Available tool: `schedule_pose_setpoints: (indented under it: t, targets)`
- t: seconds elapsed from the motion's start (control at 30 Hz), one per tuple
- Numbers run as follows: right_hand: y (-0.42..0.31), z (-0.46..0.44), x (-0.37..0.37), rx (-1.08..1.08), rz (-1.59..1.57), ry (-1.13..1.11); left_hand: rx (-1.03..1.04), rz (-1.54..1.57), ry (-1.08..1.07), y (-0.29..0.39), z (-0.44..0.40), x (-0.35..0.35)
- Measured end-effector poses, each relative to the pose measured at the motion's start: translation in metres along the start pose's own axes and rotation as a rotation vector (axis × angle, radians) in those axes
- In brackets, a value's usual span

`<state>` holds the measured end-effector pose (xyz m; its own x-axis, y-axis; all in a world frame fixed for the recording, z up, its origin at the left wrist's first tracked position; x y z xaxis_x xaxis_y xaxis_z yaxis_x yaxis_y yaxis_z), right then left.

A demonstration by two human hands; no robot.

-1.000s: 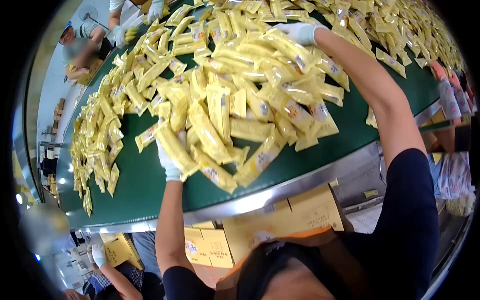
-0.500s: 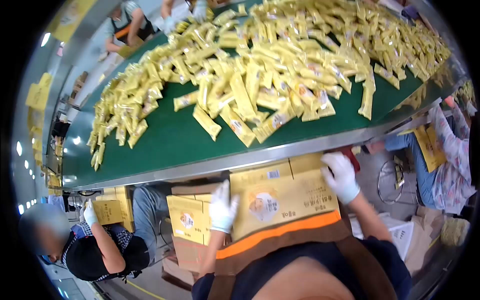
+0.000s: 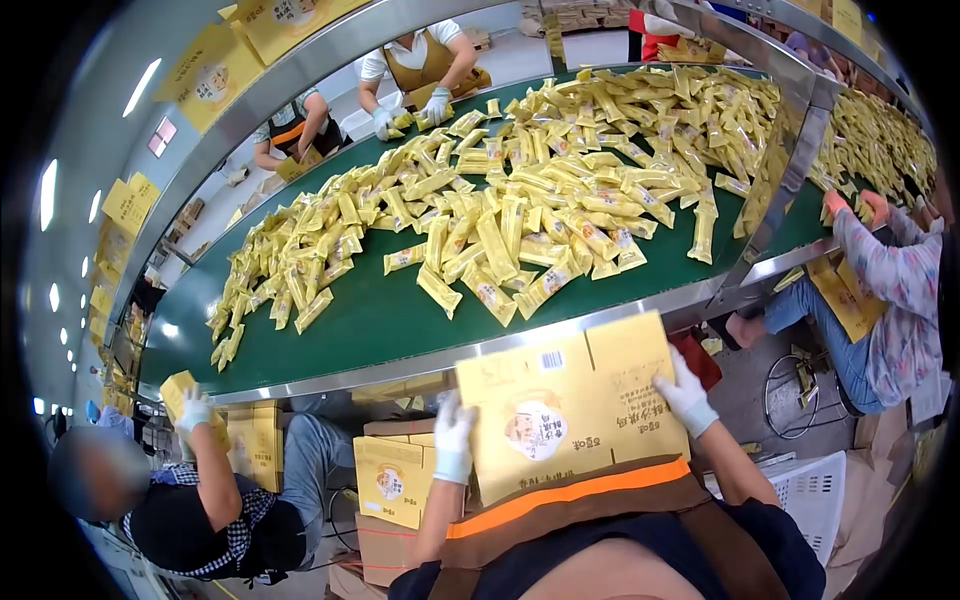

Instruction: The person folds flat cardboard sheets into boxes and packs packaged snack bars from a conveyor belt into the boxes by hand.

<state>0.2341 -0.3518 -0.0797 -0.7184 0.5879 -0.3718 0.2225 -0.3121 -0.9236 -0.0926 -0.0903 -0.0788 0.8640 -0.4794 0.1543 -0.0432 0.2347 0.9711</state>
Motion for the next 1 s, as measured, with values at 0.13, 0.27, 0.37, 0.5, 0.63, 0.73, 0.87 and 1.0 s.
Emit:
schedule_pose_setpoints:
  t: [0.13,0.27,0.37,0.5,0.63,0.73,0.87,1.0]
  targets:
    - [-0.143,0.019,-0.024,-0.569,0.570,0.314,0.197,0.125,-0.296,0.096,0.006,0.012]
    - [-0.246,0.009,-0.007,-0.821,0.943,0.207,-0.050,0.067,-0.580,0.092,0.000,0.029]
    - [-0.230,0.008,0.001,-0.941,0.887,0.202,0.046,0.089,-0.417,0.091,-0.001,0.038]
    - [-0.245,0.027,-0.004,-1.017,0.818,0.280,0.099,0.116,-0.376,0.094,0.003,0.041]
    - [-0.214,0.035,0.012,-1.037,0.795,0.137,0.107,0.157,-0.339,0.087,0.001,0.037]
    - [-0.227,0.012,0.000,-0.998,0.688,0.266,0.158,0.163,-0.294,0.097,0.001,0.042]
    - [-0.265,-0.022,-0.020,-0.846,0.179,0.258,0.378,0.207,-0.198,0.151,0.010,0.060]
    - [-0.293,0.011,0.071,-0.886,0.330,-0.836,0.636,0.428,-0.275,0.206,0.029,0.099]
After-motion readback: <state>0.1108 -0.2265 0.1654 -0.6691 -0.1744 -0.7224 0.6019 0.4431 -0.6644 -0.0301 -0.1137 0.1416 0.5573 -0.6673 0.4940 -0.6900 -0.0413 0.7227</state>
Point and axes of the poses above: each hand's wrist, its own z-axis away from the middle knuckle, its own x-axis out of the palm, y = z × x, the point moved 8 cm from there along -z, towards the middle knuckle, and after that the axes turned 2 degrees about -y, right-handed, at the moved point
